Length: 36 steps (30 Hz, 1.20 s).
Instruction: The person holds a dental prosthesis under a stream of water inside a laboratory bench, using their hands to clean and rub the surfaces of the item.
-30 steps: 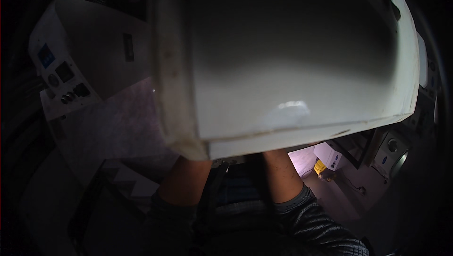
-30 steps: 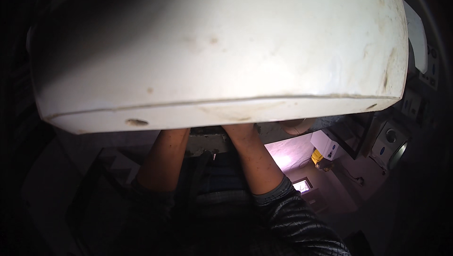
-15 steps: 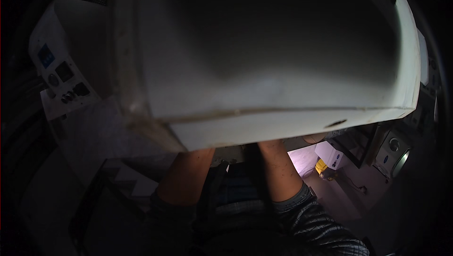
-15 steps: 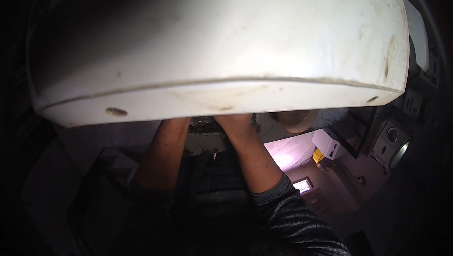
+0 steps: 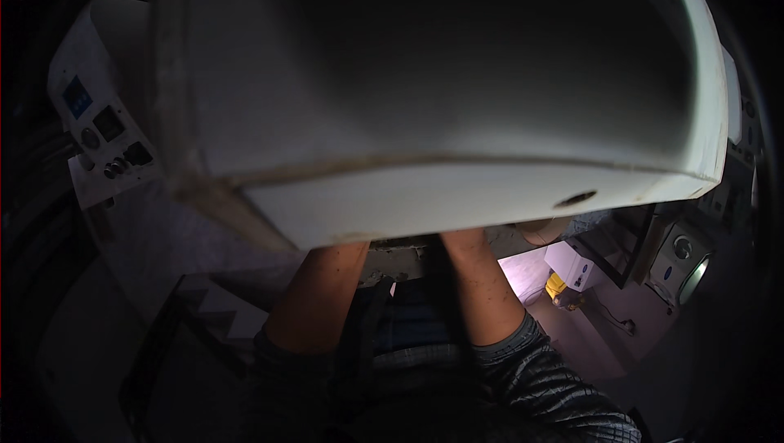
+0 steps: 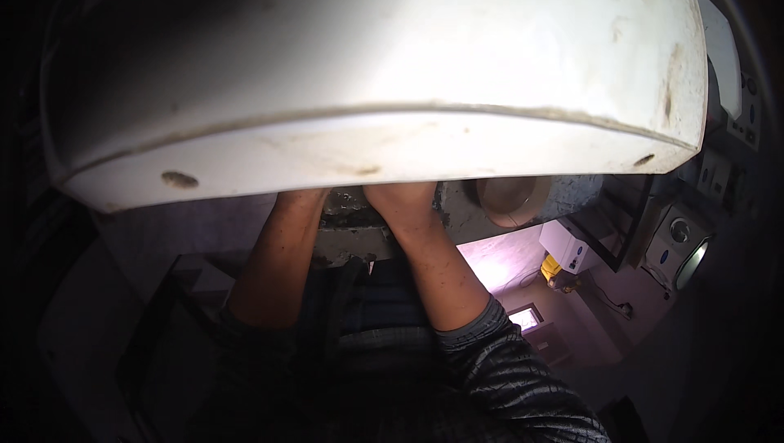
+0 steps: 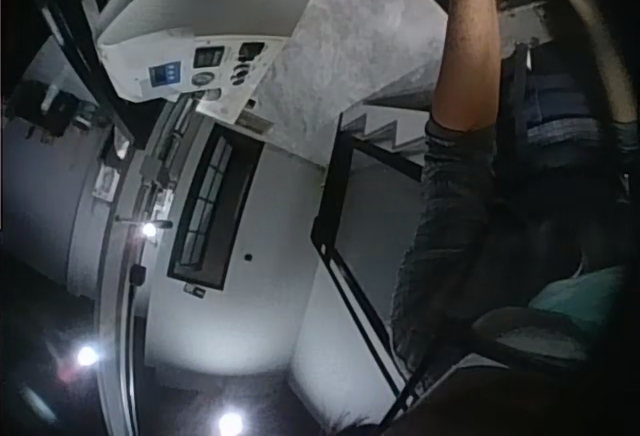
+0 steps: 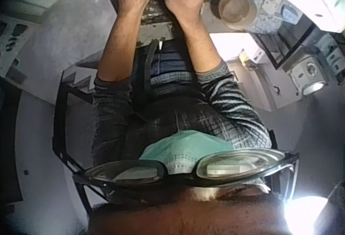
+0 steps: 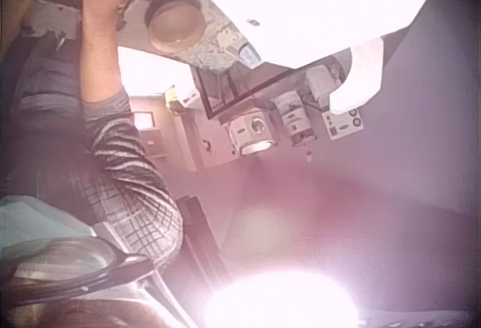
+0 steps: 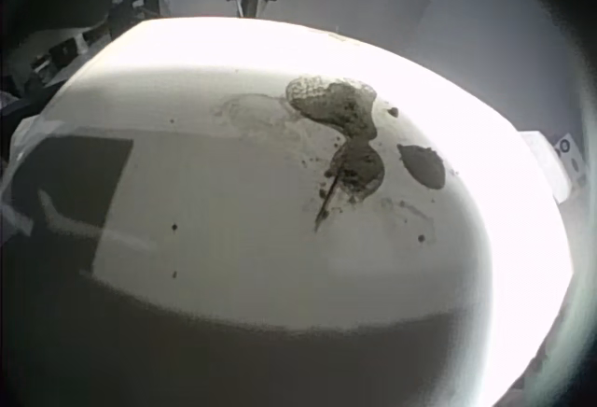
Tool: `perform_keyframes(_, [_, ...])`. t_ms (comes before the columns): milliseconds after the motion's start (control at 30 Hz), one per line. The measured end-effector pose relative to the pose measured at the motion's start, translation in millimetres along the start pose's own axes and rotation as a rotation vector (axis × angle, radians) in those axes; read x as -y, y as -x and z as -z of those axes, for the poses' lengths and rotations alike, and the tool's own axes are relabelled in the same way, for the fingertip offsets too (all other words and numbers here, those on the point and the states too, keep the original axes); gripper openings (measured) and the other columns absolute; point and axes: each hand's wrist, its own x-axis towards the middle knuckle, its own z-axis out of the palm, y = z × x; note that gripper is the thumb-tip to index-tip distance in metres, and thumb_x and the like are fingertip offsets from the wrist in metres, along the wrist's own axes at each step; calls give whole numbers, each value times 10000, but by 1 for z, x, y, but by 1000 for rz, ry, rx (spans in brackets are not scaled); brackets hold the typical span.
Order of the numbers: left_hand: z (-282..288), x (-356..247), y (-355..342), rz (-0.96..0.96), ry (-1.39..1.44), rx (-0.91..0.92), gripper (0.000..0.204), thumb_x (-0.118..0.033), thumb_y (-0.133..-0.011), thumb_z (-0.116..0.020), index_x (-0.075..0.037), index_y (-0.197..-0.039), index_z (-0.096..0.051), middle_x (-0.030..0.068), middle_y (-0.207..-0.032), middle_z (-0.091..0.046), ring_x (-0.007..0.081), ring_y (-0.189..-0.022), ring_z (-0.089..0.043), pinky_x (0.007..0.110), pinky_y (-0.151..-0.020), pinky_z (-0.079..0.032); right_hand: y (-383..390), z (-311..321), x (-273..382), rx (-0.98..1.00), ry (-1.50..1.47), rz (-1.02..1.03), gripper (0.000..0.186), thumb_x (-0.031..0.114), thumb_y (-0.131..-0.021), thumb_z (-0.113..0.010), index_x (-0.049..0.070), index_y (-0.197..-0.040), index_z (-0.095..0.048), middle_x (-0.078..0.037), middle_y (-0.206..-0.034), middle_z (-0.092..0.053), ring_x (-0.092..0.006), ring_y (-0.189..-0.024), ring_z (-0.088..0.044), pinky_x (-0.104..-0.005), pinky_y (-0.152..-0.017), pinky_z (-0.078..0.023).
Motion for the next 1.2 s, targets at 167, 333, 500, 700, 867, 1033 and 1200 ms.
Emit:
perform_keyframes(167, [1,-6,8,11,38,8,105,-78,-854,-557,-7,-917,-605,94,-857,-619,221,-796,-596,369,-704,-483,2,-2,-4,-8,-21,-8,236,-2,-758,-687,-34,-979,-610,-123,-922,-651,-245,-845,-637,-355,-794,-491])
perform_keyframes(333, [4,-12,22,20,72,14,100,-74,-852,-559,-6,-909,-605,94,-850,-619,221,-790,-595,369,-700,-482,1,13,-1,39,94,63,261,5,-745,-704,-32,-986,-611,-131,-933,-650,-256,-848,-637,-356,-787,-495])
perform_keyframes(500, [1,-9,22,25,70,14,95,-70,-849,-561,-4,-901,-605,93,-843,-619,220,-783,-595,368,-696,-480,1,8,-6,-14,-152,-57,271,21,-743,-713,-26,-991,-613,-127,-948,-647,-256,-857,-635,-354,-775,-499])
perform_keyframes(700, [-1,-10,25,25,59,14,88,-65,-846,-563,-2,-892,-605,93,-834,-618,220,-775,-594,367,-692,-479,-9,4,-5,-13,-98,-30,277,24,-734,-717,-24,-987,-616,-126,-936,-644,-248,-843,-635,-352,-766,-503])
perform_keyframes(867, [0,-14,29,12,46,12,83,-60,-843,-565,-1,-884,-605,92,-828,-617,219,-769,-593,367,-688,-478,-11,0,-5,-63,-142,-22,246,9,-736,-695,-24,-969,-624,-131,-912,-646,-259,-836,-636,-359,-758,-501])
perform_keyframes(1033, [2,-9,14,-34,-41,5,78,-56,-840,-566,1,-876,-605,92,-821,-617,218,-762,-592,366,-684,-477,-23,8,12,13,39,48,205,-12,-726,-671,-23,-928,-636,-135,-872,-647,-280,-813,-634,-371,-750,-493])
perform_keyframes(1200, [-4,-2,0,-84,-158,19,73,-52,-837,-568,2,-868,-605,91,-814,-616,218,-756,-592,365,-680,-476,-20,11,8,106,161,66,195,4,-714,-659,-23,-906,-639,-145,-858,-637,-314,-781,-620,-386,-743,-480])
